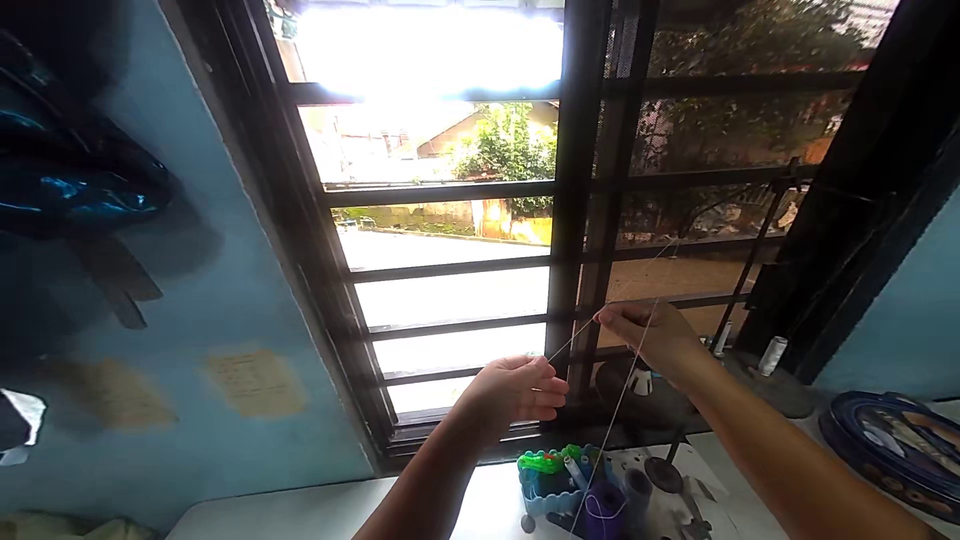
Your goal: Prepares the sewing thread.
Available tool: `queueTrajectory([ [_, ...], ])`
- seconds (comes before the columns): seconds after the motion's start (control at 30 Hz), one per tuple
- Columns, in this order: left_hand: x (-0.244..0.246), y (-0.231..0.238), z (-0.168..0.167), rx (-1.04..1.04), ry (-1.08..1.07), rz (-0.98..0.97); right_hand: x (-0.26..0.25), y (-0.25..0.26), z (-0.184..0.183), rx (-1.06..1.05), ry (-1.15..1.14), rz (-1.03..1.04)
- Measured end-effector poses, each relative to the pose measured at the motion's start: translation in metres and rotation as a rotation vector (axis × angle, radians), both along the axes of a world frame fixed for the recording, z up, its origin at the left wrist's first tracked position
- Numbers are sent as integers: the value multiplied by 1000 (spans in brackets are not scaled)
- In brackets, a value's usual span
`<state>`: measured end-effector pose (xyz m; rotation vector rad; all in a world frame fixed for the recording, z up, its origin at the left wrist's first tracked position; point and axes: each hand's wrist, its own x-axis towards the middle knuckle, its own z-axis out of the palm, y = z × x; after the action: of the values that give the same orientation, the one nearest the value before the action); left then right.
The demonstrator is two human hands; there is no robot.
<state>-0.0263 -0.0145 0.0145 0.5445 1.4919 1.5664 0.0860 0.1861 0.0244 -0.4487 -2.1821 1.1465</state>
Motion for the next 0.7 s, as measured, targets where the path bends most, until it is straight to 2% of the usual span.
queueTrajectory([
  [0.7, 10, -7, 9, -47, 32, -20, -5, 7, 5, -57, 57, -120],
])
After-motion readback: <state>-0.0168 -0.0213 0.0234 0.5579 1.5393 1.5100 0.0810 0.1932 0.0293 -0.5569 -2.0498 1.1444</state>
